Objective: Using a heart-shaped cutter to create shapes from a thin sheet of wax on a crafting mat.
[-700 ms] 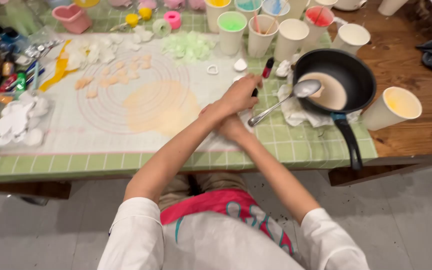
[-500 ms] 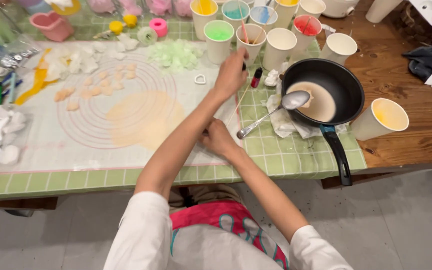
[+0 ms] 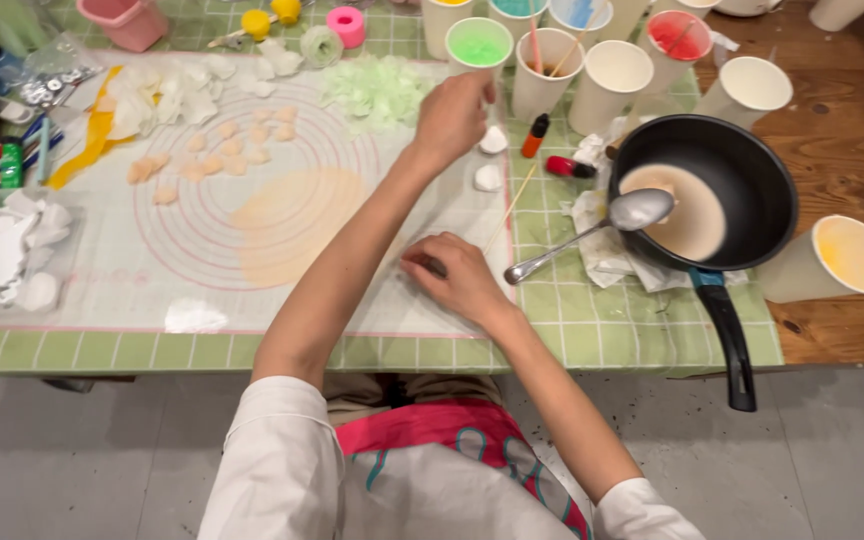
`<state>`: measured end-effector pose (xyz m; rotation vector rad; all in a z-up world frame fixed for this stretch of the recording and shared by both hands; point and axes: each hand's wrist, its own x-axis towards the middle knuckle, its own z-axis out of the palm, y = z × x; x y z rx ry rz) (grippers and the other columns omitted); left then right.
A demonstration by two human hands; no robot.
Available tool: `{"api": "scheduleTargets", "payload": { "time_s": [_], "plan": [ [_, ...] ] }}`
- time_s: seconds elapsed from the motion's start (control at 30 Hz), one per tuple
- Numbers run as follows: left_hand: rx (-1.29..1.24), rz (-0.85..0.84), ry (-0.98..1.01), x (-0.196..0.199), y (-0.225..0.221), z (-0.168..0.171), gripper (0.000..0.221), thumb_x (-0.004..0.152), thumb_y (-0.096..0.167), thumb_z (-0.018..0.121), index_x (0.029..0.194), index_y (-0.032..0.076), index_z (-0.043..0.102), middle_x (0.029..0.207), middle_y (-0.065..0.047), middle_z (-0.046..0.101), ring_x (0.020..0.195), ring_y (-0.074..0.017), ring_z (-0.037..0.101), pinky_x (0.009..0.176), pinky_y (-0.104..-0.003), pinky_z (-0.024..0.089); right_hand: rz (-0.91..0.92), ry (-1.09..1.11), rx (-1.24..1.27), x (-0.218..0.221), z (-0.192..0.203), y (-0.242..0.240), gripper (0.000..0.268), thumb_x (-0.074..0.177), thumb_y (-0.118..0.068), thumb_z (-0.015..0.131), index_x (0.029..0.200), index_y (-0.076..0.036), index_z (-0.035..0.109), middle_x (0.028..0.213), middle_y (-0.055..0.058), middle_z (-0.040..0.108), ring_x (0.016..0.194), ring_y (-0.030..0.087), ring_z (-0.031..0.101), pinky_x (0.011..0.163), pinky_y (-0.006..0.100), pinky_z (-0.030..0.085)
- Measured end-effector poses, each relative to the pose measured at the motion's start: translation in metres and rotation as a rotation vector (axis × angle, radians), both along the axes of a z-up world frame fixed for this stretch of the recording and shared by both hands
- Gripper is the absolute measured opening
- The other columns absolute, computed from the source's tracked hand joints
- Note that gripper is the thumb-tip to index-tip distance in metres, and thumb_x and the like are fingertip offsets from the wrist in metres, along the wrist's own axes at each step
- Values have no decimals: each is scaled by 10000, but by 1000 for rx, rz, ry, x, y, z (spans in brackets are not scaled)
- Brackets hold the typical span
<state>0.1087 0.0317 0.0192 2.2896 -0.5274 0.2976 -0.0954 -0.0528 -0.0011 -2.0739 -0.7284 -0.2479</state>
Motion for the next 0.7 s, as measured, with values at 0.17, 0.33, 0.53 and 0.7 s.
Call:
{"api": "scheduleTargets", "payload": {
  "time_s": [0.17,0.33,0.53,0.7],
  "plan": [
    [112,46,-155,-10,48,-21,237,742,13,728,961,66,655,983,-123,700,981,-353,651,815,-478,505,-18,274,56,4,11,1,169,942,-154,718,1067,-43,745,903,117,751,736,226,684,670,352,557],
    [57,54,-93,-26,50,-28,288,711,66,794,965,39,661,980,-161,669,963,-359,632,790,-466,513,-126,64,32,21,21,-14,156,965,-130,678,1096,-68,735,987,103,784,842,200,761,741,338,597],
    [-28,-200,-141,-38,18,-11,245,777,35,733,1014,92,704,993,-104,717,977,-291,691,862,-437,539,-634,-31,-426,59,53,-55,191,893,-100,666,1047,-108,780,882,176,758,816,356,730,725,486,550],
    [-143,-56,-93,-24,0,-21,241,798,70,743,1031,79,683,981,-116,700,968,-321,676,822,-457,531,-846,-31,-1079,157,17,-116,136,903,-110,689,934,-100,821,908,161,771,866,369,746,681,483,520]
  ]
}}
